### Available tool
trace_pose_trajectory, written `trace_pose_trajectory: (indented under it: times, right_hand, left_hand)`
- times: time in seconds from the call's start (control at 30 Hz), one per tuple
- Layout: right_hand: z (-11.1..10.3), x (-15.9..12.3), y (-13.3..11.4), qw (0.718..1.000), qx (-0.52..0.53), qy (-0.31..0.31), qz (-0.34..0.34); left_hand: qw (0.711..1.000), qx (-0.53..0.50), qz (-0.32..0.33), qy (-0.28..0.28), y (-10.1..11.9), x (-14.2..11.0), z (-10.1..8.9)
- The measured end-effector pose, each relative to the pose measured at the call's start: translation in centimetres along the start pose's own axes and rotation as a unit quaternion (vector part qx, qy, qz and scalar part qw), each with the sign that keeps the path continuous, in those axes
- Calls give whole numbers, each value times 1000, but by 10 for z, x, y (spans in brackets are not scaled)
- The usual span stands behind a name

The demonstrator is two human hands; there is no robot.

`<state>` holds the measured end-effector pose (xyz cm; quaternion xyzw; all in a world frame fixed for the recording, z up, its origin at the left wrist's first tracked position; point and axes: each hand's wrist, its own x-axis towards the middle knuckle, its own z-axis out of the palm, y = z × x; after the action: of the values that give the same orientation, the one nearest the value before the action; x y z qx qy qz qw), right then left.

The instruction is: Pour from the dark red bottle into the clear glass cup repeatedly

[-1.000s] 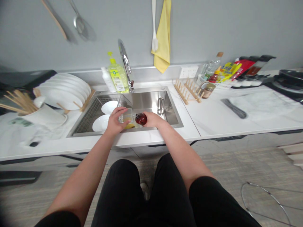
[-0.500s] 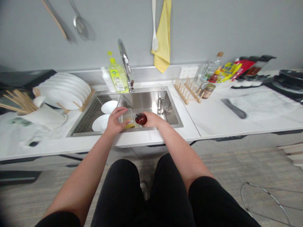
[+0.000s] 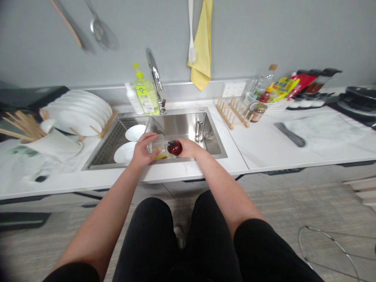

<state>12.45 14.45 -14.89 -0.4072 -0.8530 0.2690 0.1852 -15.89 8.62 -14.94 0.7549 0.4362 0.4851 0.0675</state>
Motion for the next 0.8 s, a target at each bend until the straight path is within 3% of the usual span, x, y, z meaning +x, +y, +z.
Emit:
trace_pose_trajectory:
  times: [0.8]
  right_hand:
    - [-3,-3,-3,1000,13,4,1]
  left_hand:
    - [1000,-8,-11,-12,5,5,-3]
